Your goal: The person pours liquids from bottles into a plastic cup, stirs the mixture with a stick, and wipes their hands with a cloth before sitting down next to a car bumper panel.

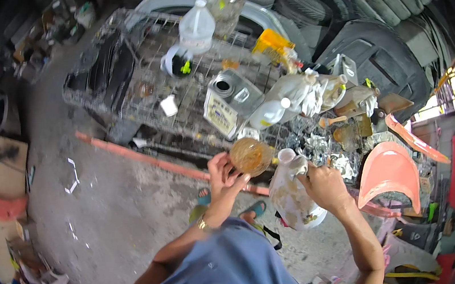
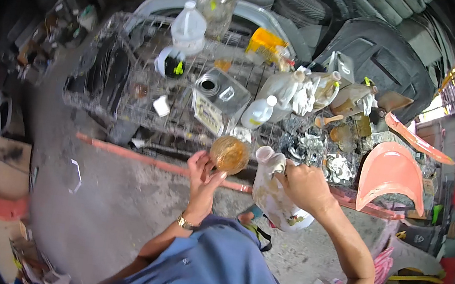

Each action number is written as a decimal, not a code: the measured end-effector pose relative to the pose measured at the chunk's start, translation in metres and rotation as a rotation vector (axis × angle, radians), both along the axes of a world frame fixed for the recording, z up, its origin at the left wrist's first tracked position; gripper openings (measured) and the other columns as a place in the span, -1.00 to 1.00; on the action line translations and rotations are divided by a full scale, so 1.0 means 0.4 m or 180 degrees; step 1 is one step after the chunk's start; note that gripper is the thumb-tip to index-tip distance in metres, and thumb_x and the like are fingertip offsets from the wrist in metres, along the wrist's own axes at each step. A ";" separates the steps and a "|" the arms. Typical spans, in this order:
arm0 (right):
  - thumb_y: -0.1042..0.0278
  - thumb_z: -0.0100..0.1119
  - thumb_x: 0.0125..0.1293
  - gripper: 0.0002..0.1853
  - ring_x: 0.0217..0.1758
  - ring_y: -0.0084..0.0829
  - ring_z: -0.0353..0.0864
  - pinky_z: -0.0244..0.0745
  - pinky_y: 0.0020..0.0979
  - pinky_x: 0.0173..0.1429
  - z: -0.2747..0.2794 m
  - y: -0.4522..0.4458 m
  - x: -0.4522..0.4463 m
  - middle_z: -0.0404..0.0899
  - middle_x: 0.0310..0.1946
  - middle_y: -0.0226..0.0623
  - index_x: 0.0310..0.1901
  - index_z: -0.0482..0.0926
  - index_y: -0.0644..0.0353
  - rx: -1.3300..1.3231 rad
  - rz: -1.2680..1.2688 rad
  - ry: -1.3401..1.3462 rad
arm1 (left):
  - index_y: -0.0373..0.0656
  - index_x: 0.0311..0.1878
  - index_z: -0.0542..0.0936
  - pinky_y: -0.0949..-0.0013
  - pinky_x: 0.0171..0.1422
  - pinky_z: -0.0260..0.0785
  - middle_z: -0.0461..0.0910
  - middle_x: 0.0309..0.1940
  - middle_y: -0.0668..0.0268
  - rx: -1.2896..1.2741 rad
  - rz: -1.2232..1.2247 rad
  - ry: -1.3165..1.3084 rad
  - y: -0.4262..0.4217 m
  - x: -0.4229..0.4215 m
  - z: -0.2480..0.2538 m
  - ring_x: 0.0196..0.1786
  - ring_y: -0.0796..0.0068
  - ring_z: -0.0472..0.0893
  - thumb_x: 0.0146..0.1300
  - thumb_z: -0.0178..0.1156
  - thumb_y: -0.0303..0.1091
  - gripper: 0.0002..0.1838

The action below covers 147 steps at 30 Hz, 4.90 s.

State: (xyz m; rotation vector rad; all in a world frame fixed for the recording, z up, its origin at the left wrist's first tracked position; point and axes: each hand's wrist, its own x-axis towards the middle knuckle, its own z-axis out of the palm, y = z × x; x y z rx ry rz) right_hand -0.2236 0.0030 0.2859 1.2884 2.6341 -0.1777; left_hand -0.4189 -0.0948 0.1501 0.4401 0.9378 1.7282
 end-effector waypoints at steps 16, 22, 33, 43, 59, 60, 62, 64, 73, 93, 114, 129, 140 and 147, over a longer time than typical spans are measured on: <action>-0.03 0.05 0.36 -0.56 -0.24 -0.17 0.71 0.54 -0.13 -0.02 0.393 0.647 -0.230 0.69 -0.42 -0.14 -0.12 0.66 0.22 0.0834 -0.0989 0.2351 | -0.09 0.35 0.14 0.04 0.46 0.17 0.24 0.27 0.23 -0.0454 0.0898 0.0751 -0.141 -0.228 0.020 0.35 0.31 0.29 0.30 0.17 -0.41 -0.39; -0.01 0.11 0.33 -0.53 -0.04 0.08 0.63 0.51 -0.04 0.05 0.046 0.796 -0.366 0.64 -0.15 0.12 -0.17 0.63 0.36 0.0949 -0.1443 0.2472 | -0.10 0.33 0.14 0.08 0.47 0.15 0.23 0.29 0.16 -0.0455 0.1327 0.0453 -0.201 -0.214 0.013 0.34 0.30 0.30 0.30 0.17 -0.38 -0.41; 0.04 0.20 0.20 -0.58 0.06 -0.05 0.63 0.54 -0.13 0.11 -0.346 0.820 -0.410 0.64 -0.04 0.00 -0.08 0.65 0.23 -0.0008 -0.2515 0.1880 | -0.07 0.34 0.13 0.12 0.47 0.08 0.25 0.29 0.21 -0.0559 0.1515 0.1023 -0.185 -0.275 0.061 0.38 0.32 0.23 0.29 0.19 -0.42 -0.38; -0.01 0.25 0.15 -0.52 -0.12 -0.01 0.66 0.52 -0.12 -0.02 -0.120 0.568 -0.116 0.65 -0.19 0.09 -0.14 0.64 0.31 -0.0010 -0.1234 0.1851 | -0.13 0.35 0.12 0.24 0.45 0.09 0.20 0.33 0.12 0.0944 0.0868 0.1943 0.220 -0.393 0.163 0.37 0.32 0.24 0.20 0.21 -0.60 -0.30; 0.30 0.32 0.15 -0.75 -0.44 -0.30 0.71 0.56 -0.32 -0.28 -0.985 -0.633 0.660 0.68 -0.56 -0.15 -0.34 0.66 0.39 -0.2032 -0.4424 0.1909 | -0.20 0.26 0.20 0.11 0.42 0.23 0.20 0.23 0.13 0.1212 0.0332 0.3505 0.831 -0.259 0.127 0.32 0.25 0.27 -0.05 0.43 -0.51 -0.20; 0.36 0.31 0.15 -0.76 -0.49 -0.27 0.69 0.56 -0.33 -0.34 -1.054 -0.696 0.671 0.67 -0.57 -0.13 -0.33 0.64 0.43 -0.2147 -0.4780 0.2257 | -0.20 0.26 0.20 0.10 0.42 0.23 0.21 0.22 0.14 0.1213 0.0323 0.3727 0.852 -0.247 0.128 0.31 0.25 0.27 -0.04 0.43 -0.50 -0.19; 0.45 0.24 0.16 -0.80 -0.61 -0.22 0.64 0.54 -0.28 -0.50 -1.063 -0.774 0.669 0.63 -0.62 -0.05 -0.28 0.60 0.46 -0.2309 -0.5207 0.2655 | -0.19 0.27 0.20 0.10 0.40 0.25 0.21 0.21 0.16 0.1221 0.0324 0.3879 0.885 -0.229 0.125 0.29 0.24 0.29 -0.04 0.43 -0.48 -0.19; 0.47 0.16 0.18 -0.84 -0.65 -0.24 0.61 0.46 -0.28 -0.59 -1.130 -0.844 0.686 0.61 -0.63 -0.01 -0.27 0.58 0.42 -0.2376 -0.5595 0.2812 | -0.18 0.27 0.20 0.09 0.38 0.26 0.20 0.22 0.14 0.1258 0.0311 0.4145 0.907 -0.205 0.136 0.29 0.21 0.30 -0.05 0.43 -0.48 -0.18; 0.41 -0.13 0.25 -0.79 -0.75 -0.37 0.51 0.08 -0.39 -0.78 -1.089 -0.824 0.718 0.59 -0.65 0.02 -0.27 0.52 0.29 -0.2825 -0.6290 0.2994 | -0.20 0.28 0.22 0.10 0.41 0.17 0.20 0.24 0.03 0.1199 0.0253 0.4966 0.962 -0.166 0.108 0.33 0.01 0.24 -0.11 0.44 -0.46 -0.15; 0.36 -0.01 0.23 -0.81 -0.81 -0.49 0.26 0.03 -0.41 -0.74 -1.053 -0.643 0.753 0.62 -0.60 -0.08 -0.20 0.51 0.26 -0.2661 -0.5993 0.3207 | -0.13 0.28 0.24 0.18 0.31 0.26 0.20 0.27 0.05 0.1589 0.0267 0.5660 0.951 -0.146 0.148 0.31 0.07 0.27 -0.11 0.45 -0.44 -0.16; 0.36 0.01 0.23 -0.84 -0.82 -0.53 0.20 0.04 -0.41 -0.74 -1.037 -0.639 0.750 0.63 -0.59 -0.08 -0.20 0.50 0.20 -0.2754 -0.6075 0.3076 | -0.18 0.26 0.23 0.12 0.42 0.15 0.21 0.25 0.02 0.1472 0.0247 0.5375 0.940 -0.143 0.140 0.34 -0.01 0.24 -0.09 0.42 -0.49 -0.19; 0.30 0.16 0.21 -0.75 -0.57 -0.53 0.44 0.33 -0.38 -0.44 -0.982 -0.541 0.711 0.50 -0.66 -0.33 -0.46 0.57 0.35 -0.1390 -0.4659 0.3451 | -0.08 0.26 0.05 0.25 0.20 0.32 0.38 0.09 0.13 -0.0117 0.0552 0.1965 0.965 -0.206 -0.034 0.14 0.29 0.44 0.03 0.42 -0.48 -0.16; 0.26 0.20 0.29 -0.74 -0.23 -0.08 0.64 0.50 -0.24 -0.10 -0.473 0.120 0.210 0.66 -0.27 -0.06 -0.12 0.66 0.27 -0.0152 -0.2080 0.3698 | -0.11 0.21 0.18 0.06 0.39 0.30 0.34 0.16 0.14 0.0579 0.0440 0.0409 0.550 -0.230 0.112 0.25 0.18 0.41 0.23 0.31 -0.40 -0.41; 0.19 0.30 0.21 -0.69 -0.29 -0.03 0.63 0.48 -0.17 -0.15 -0.525 0.272 -0.092 0.64 -0.37 -0.03 -0.10 0.67 0.23 0.0047 -0.2170 0.3578 | -0.08 0.30 0.18 0.25 0.38 0.30 0.30 0.22 0.23 0.0291 0.1018 0.0802 0.187 -0.124 0.110 0.24 0.39 0.37 0.25 0.21 -0.57 -0.40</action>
